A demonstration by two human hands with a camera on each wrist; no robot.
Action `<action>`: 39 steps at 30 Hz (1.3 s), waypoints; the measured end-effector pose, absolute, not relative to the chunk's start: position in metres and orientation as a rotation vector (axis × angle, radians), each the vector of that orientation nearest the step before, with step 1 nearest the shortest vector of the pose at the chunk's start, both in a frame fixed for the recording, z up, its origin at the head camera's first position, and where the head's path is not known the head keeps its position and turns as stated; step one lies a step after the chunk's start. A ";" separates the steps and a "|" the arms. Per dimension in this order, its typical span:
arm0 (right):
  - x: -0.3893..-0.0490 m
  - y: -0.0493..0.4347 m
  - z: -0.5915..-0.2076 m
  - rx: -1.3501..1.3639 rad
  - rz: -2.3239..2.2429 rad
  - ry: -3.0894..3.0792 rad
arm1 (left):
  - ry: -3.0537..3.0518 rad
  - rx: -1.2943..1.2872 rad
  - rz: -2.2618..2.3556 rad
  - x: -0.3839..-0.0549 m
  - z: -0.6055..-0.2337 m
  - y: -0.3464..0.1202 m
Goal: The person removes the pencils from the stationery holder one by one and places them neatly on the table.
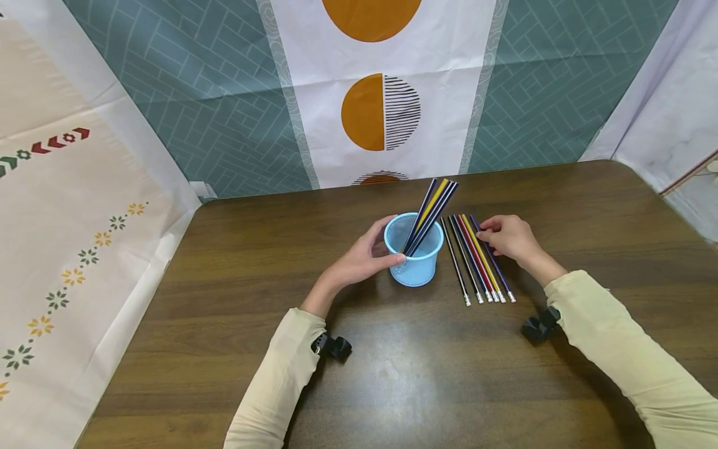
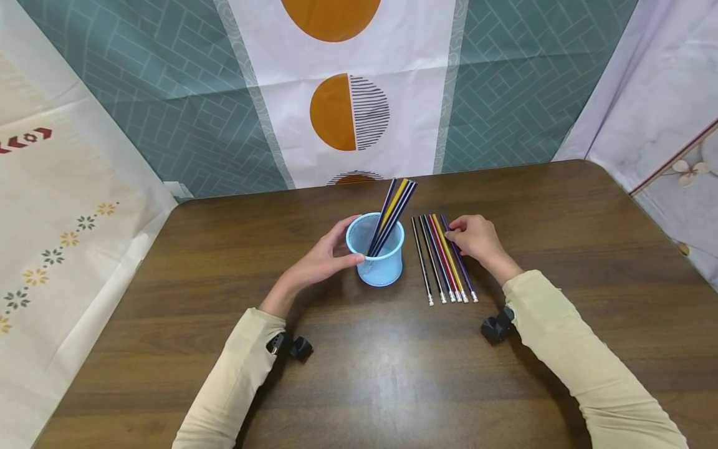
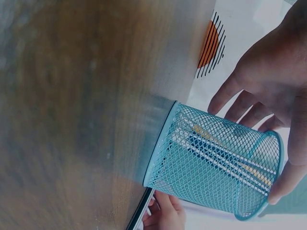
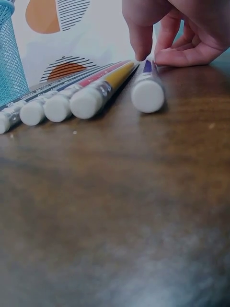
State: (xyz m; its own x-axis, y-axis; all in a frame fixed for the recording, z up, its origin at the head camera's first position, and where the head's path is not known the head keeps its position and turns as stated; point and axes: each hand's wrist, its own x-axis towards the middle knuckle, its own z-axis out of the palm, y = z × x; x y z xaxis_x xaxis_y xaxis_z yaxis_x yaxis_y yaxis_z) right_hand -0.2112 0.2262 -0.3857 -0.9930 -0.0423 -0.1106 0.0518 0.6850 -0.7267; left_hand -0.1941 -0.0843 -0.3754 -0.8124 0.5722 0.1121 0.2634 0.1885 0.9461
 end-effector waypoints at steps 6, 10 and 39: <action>-0.212 0.226 -0.384 0.008 -1.199 2.773 | 2.187 0.814 1.684 -0.195 -0.374 -0.085; -0.211 0.227 -0.382 0.001 -1.205 2.768 | 2.159 0.830 1.718 -0.194 -0.373 -0.084; -0.207 0.233 -0.373 -0.038 -1.177 2.793 | 2.169 0.815 1.709 -0.193 -0.376 -0.084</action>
